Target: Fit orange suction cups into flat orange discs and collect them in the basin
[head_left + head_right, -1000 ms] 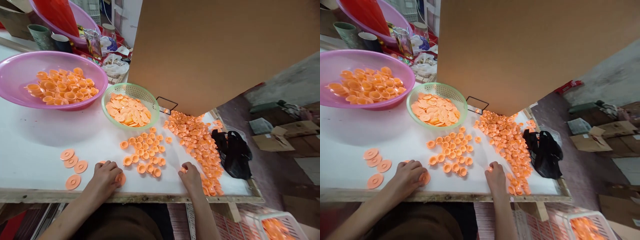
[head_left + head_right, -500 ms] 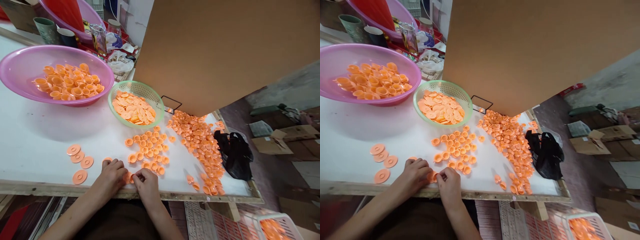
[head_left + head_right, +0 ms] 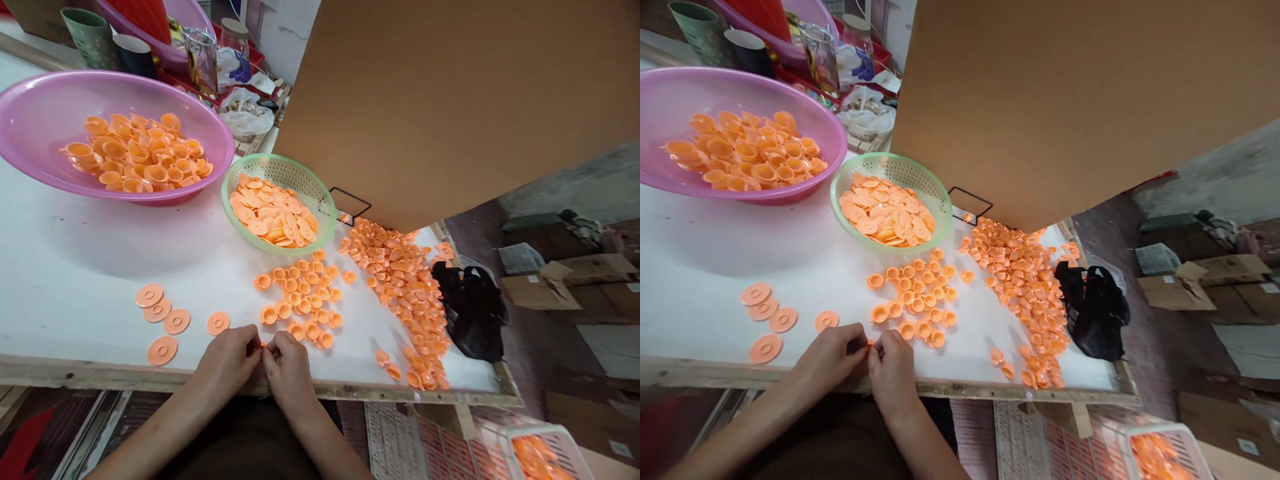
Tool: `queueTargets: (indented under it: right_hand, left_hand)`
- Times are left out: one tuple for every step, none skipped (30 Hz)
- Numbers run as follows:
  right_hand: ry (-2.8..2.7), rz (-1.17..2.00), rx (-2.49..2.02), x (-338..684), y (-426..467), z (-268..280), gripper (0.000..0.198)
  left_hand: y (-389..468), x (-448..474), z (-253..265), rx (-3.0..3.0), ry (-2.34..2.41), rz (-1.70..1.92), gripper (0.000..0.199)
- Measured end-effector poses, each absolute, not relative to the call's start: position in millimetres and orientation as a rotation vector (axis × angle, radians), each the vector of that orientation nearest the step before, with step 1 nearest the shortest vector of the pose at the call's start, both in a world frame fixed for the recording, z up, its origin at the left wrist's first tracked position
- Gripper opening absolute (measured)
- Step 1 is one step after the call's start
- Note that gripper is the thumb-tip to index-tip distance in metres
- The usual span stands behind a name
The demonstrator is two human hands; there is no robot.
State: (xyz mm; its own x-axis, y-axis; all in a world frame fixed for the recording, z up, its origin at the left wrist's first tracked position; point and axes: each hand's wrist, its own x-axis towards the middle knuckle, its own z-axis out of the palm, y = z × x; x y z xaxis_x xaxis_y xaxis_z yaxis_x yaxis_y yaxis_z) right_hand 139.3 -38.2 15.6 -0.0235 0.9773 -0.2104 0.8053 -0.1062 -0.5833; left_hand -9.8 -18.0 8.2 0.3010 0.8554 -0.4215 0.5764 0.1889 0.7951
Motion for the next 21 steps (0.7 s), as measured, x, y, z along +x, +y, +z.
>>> queueTargets:
  right_hand:
    - [-1.888, 0.83, -1.965, 139, -40, 16, 0.015]
    - [-1.901, 0.809, -1.964, 138, -42, 16, 0.016]
    - [-1.914, 0.783, -1.963, 137, -44, 16, 0.016]
    - [-1.93, 0.758, -1.959, 137, -45, 17, 0.017]
    - [-1.943, 0.734, -1.955, 136, -47, 16, 0.017]
    - [-1.954, 0.715, -1.952, 136, -48, 16, 0.017]
    - [-1.961, 0.702, -1.95, 136, -48, 15, 0.016]
    - [-1.964, 0.695, -1.949, 136, -48, 14, 0.016]
    - [-1.961, 0.692, -1.951, 135, -47, 14, 0.016]
    - [-1.953, 0.691, -1.957, 134, -46, 13, 0.016]
    - [-1.939, 0.691, -1.964, 133, -46, 13, 0.016]
    - [-1.918, 0.702, -1.966, 132, -45, 13, 0.015]
    - [-1.897, 0.728, -1.956, 131, -44, 15, 0.015]
    - [-1.883, 0.772, -1.926, 132, -45, 17, 0.014]
    - [-1.875, 0.823, -1.875, 136, -45, 19, 0.013]
    - [-1.866, 0.859, -1.815, 143, -46, 23, 0.012]
    - [-1.853, 0.866, -1.761, 155, -47, 27, 0.012]
    - [-1.826, 0.836, -1.731, 170, -49, 32, 0.015]
    - [-1.774, 0.761, -1.739, 189, -51, 38, 0.018]
    - [-1.696, 0.653, -1.784, 210, -53, 45, 0.02]
    - [-1.602, 0.546, -1.849, 232, -56, 51, 0.022]
  left_hand:
    - [-19, -7, 7, 1.45, 1.4, 0.326, 0.014]
    - [-21, -4, 4, 1.42, 1.401, 0.34, 0.014]
    - [-23, -3, 2, 1.401, 1.397, 0.367, 0.016]
    - [-25, -1, -2, 1.389, 1.397, 0.394, 0.017]
    - [-27, -1, -5, 1.382, 1.403, 0.418, 0.018]
    - [-29, -1, -7, 1.377, 1.412, 0.44, 0.018]
    - [-31, 0, -10, 1.377, 1.423, 0.454, 0.019]
    - [-31, 0, -11, 1.381, 1.434, 0.464, 0.02]
    - [-32, 0, -12, 1.389, 1.443, 0.472, 0.02]
    - [-32, 0, -13, 1.401, 1.443, 0.481, 0.02]
    - [-31, -1, -12, 1.417, 1.438, 0.489, 0.019]
    - [-31, -1, -12, 1.43, 1.429, 0.489, 0.017]
    - [-31, -1, -11, 1.442, 1.42, 0.485, 0.015]
    - [-31, -2, -10, 1.461, 1.412, 0.478, 0.015]
    - [-31, -3, -9, 1.486, 1.409, 0.467, 0.017]
    - [-32, -3, -9, 1.521, 1.411, 0.461, 0.02]
    - [-34, -4, -10, 1.563, 1.422, 0.465, 0.023]
    - [-35, -4, -12, 1.605, 1.441, 0.479, 0.026]
    - [-37, -4, -14, 1.64, 1.463, 0.498, 0.027]
    - [-39, -4, -15, 1.654, 1.492, 0.515, 0.026]
    - [-41, -5, -15, 1.648, 1.519, 0.525, 0.024]
